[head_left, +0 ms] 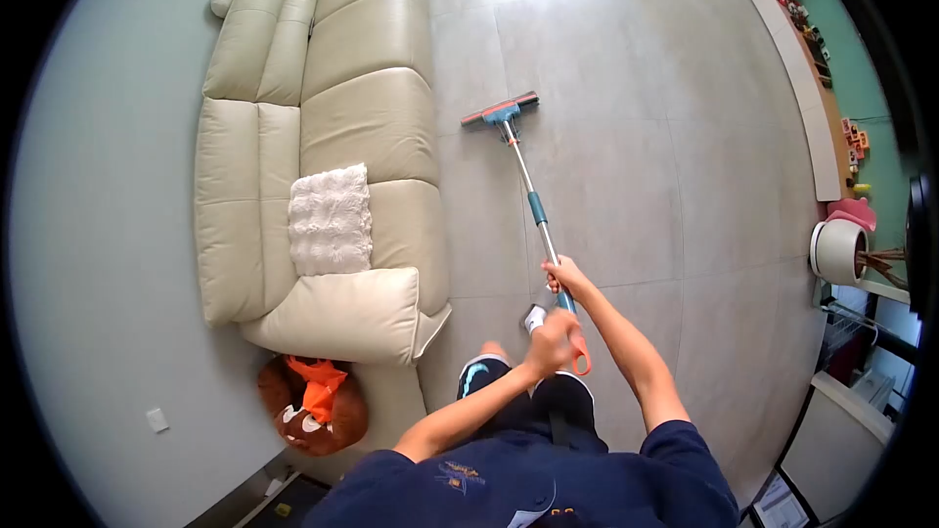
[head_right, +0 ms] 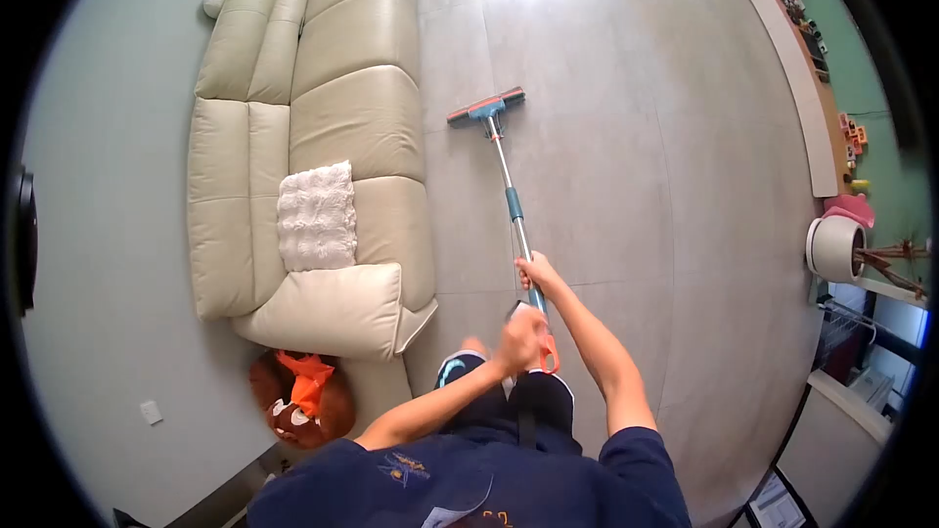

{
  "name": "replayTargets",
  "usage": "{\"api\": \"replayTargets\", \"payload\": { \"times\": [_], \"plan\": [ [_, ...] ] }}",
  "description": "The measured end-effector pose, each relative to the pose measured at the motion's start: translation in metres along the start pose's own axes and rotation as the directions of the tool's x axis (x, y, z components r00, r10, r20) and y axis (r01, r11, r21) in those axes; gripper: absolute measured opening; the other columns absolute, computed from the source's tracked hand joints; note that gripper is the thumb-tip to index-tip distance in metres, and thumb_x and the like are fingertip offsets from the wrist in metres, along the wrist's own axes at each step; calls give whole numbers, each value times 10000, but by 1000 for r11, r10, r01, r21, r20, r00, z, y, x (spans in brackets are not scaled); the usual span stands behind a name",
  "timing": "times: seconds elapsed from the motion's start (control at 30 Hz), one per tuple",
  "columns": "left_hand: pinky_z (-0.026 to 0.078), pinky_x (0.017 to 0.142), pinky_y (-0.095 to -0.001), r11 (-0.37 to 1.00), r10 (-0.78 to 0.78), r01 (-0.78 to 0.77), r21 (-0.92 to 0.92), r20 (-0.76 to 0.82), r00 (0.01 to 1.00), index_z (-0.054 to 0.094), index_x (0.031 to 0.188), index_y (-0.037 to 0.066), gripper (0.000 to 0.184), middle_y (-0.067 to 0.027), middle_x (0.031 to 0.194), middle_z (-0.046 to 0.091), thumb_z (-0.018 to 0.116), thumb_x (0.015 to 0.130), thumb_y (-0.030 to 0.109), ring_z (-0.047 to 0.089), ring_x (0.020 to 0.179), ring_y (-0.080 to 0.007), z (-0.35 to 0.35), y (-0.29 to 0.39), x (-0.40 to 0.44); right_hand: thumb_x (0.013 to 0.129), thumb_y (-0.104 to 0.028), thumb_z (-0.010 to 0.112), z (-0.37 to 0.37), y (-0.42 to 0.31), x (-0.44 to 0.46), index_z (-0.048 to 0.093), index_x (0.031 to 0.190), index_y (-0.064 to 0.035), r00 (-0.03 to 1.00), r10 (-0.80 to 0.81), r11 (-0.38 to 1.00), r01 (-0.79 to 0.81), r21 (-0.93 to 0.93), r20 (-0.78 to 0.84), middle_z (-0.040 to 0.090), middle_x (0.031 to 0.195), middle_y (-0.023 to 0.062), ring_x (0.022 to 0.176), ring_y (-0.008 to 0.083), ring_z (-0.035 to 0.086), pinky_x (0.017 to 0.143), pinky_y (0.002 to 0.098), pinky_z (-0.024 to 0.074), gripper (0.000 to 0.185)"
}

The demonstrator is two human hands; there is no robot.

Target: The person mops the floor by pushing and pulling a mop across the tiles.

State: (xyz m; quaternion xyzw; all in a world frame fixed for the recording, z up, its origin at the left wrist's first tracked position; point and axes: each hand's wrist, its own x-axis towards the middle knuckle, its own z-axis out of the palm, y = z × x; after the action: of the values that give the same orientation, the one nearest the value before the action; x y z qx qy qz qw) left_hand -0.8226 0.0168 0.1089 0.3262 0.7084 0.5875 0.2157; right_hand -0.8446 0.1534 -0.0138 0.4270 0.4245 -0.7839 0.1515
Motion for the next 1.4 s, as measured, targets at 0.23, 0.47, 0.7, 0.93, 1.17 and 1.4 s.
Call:
{"api": "replayTargets", "payload": {
  "times": [0.23,0.47,0.7,0.93,1.17,1.4],
  "plan": [
    [454,556,-313,-294,-663,694,-657,663,347,486,792,107,316,-19,587,465,649,741,373,500,548,-174,19,-145,39,689,-125,586,-22,121,-179,463,834,-39,959,-61,891,-73,-447,-278,508,586,48,536,166,553,468,298,447,209],
    [341,328,-323,-60,-863,888,-456,470,183,441,653,85,232,-45,427,378,500,818,237,400,351,-184,51,-263,97,689,-156,589,40,58,-118,547,703,25,731,-377,746,-124,-654,-568,566,647,225,647,392,567,593,460,447,187],
    [360,350,-317,123,-925,911,-394,288,249,436,672,17,147,-82,513,432,512,768,98,402,380,-183,-81,-345,365,669,-193,612,128,-130,87,559,683,23,664,-461,747,-67,-661,-588,567,650,237,673,404,569,612,465,448,223],
    [312,327,-261,230,-926,911,-342,212,313,424,650,59,177,-29,498,388,528,774,132,359,374,-114,-227,-344,507,755,-160,565,221,-255,228,433,709,-50,964,178,972,-141,189,-196,415,478,26,370,117,423,340,286,363,178],
    [369,328,-323,296,-921,914,-276,172,350,485,638,21,278,-74,467,454,537,815,229,446,358,-179,-216,-302,423,779,-151,541,224,-225,158,386,684,-75,968,246,922,-218,320,-51,363,457,14,314,113,348,288,266,317,197],
    [365,307,-301,198,-952,901,-387,142,270,472,537,-18,353,-97,443,472,511,799,216,472,346,-172,-122,-188,266,775,-154,599,170,-156,-14,457,701,-84,880,434,890,-385,245,-195,424,510,-14,367,70,369,334,219,298,174]
  ]
}}
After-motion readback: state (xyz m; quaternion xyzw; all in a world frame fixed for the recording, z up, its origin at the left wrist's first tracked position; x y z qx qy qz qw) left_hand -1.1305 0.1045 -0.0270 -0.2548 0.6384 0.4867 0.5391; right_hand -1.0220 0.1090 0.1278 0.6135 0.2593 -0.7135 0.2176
